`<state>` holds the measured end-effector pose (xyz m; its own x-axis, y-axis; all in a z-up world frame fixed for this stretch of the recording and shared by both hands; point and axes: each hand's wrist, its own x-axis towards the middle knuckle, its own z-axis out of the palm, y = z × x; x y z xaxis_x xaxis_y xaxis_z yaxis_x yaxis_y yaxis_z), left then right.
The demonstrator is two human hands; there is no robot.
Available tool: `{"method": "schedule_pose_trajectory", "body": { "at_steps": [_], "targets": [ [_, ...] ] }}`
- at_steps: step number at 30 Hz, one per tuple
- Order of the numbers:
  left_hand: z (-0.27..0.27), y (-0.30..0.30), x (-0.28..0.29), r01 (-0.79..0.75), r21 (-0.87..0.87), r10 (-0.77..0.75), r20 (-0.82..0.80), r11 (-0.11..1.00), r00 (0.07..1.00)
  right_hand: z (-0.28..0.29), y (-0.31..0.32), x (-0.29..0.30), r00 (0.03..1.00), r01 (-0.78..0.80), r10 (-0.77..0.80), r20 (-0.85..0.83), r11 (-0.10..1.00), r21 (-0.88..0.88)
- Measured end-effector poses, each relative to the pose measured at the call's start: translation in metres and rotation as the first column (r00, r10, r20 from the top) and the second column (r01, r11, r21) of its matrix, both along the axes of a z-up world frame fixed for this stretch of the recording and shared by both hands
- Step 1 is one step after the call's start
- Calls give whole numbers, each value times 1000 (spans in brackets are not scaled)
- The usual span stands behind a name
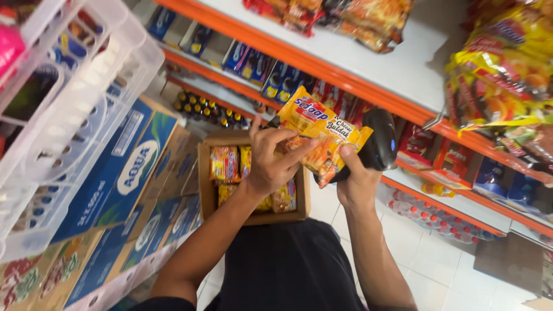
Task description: The person scans packages of instant noodles on shelves and in a box using a handheld barcode scanner.
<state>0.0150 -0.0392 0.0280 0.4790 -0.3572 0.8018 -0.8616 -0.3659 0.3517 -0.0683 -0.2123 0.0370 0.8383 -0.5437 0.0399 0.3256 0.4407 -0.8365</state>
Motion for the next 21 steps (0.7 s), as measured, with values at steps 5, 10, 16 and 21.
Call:
{"method": "schedule_pose_trajectory", "body": {
  "at_steps": [5, 10, 16, 21],
  "targets": [
    [25, -9, 25, 167, -24, -167, -2, 986, 986, 12, -35, 10, 1000, -7, 10, -21, 994, 113],
    [39, -20, 46, 202, 26, -203, 41, 979, 978, 29, -46, 15, 961, 140, -191, -198, 959, -248],
    [51, -45, 69, 131, 43, -133, 63, 990, 989, 76, -42, 20, 960, 177, -263, 97, 301, -937],
    [63, -64, 94, 194, 12, -194, 77, 981, 978, 68, -61, 50, 962, 210, -208, 175, 160, -964]
  ]
}}
